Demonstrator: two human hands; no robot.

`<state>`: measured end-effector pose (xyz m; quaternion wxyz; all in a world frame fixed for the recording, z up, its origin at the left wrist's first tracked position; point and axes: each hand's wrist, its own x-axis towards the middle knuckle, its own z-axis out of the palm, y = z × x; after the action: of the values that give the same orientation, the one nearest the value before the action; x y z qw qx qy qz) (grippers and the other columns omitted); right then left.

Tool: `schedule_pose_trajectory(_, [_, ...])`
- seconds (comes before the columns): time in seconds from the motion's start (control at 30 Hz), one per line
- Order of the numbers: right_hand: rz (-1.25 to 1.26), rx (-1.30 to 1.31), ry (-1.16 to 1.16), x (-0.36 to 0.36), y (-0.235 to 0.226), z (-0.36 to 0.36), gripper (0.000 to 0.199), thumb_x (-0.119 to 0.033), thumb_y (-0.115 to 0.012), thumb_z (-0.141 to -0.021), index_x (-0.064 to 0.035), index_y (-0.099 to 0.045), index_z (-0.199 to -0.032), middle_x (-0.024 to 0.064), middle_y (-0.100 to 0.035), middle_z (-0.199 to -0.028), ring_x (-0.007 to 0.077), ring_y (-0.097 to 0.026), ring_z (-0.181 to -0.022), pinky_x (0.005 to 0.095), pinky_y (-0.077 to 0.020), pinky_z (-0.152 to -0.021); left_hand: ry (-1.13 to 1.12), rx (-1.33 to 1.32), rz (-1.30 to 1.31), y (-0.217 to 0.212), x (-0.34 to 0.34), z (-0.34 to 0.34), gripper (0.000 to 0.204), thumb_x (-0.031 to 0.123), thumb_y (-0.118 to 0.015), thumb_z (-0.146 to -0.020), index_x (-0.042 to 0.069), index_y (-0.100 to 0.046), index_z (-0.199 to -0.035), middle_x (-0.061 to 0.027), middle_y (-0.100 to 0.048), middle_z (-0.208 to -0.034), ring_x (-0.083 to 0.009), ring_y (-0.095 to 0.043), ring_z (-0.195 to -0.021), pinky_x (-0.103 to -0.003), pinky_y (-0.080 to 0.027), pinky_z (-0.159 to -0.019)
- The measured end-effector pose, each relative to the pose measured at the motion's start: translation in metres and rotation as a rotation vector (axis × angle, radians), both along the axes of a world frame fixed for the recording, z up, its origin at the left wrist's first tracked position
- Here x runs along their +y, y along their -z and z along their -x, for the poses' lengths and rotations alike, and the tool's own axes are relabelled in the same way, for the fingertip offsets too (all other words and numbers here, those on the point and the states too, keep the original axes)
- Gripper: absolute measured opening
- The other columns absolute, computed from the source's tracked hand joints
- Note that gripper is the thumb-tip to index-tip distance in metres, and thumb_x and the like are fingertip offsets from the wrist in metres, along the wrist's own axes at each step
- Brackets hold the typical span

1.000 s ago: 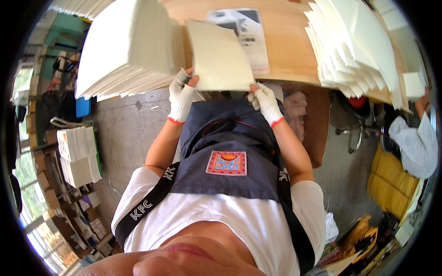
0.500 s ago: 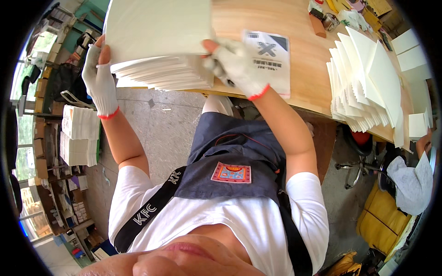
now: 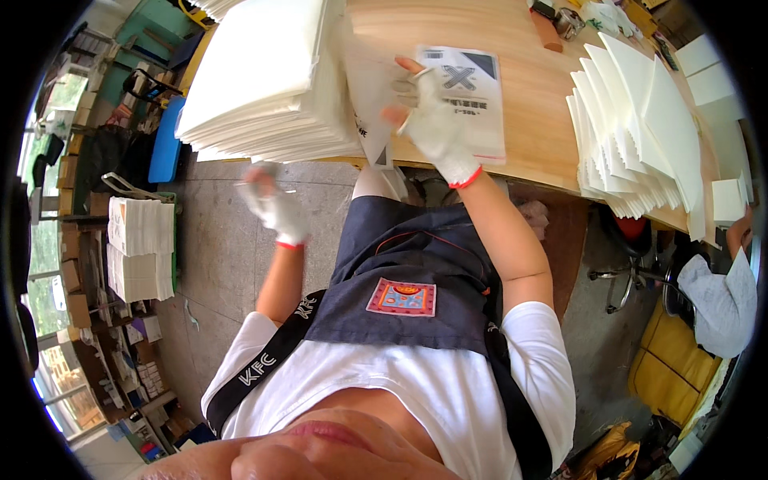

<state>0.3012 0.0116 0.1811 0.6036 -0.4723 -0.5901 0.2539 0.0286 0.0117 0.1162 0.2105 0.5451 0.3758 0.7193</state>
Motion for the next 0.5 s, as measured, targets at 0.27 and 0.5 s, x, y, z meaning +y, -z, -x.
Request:
schedule_pose_trajectory(0.27, [0.602, 0.09, 0.212, 0.021, 0.011, 0.0, 0.075, -0.027, -0.064, -0.078, -0.0029, -0.025, -0.138, 0.0183, -0.04, -0.132, 0.0243, -0.054, -0.105, 0.0302, -0.0438, -0.082, 0.166, 0.743, 0.404, 0.037, -0.029, -0.133, 0.079, 0.007, -0.066, -0.068, 0.01, -0.028, -0.137, -0.0207, -0.034, -0.134, -0.0368, -0.044, -0.113, -0.038, -0.038, -0.092])
schedule_pose_trajectory(0.5, [0.777, 0.145, 0.01, 0.038, 0.092, -0.054, 0.073, -0.04, -0.061, -0.08, 0.0052, -0.034, -0.13, 0.0153, -0.062, -0.092, 0.0226, -0.06, -0.075, 0.0302, -0.0469, -0.068, 0.243, 0.573, 0.366, 0.104, 0.008, -0.135, 0.034, 0.001, -0.052, -0.075, 0.001, -0.051, -0.109, -0.0189, -0.055, -0.098, -0.0366, -0.054, -0.093, -0.038, -0.044, -0.078])
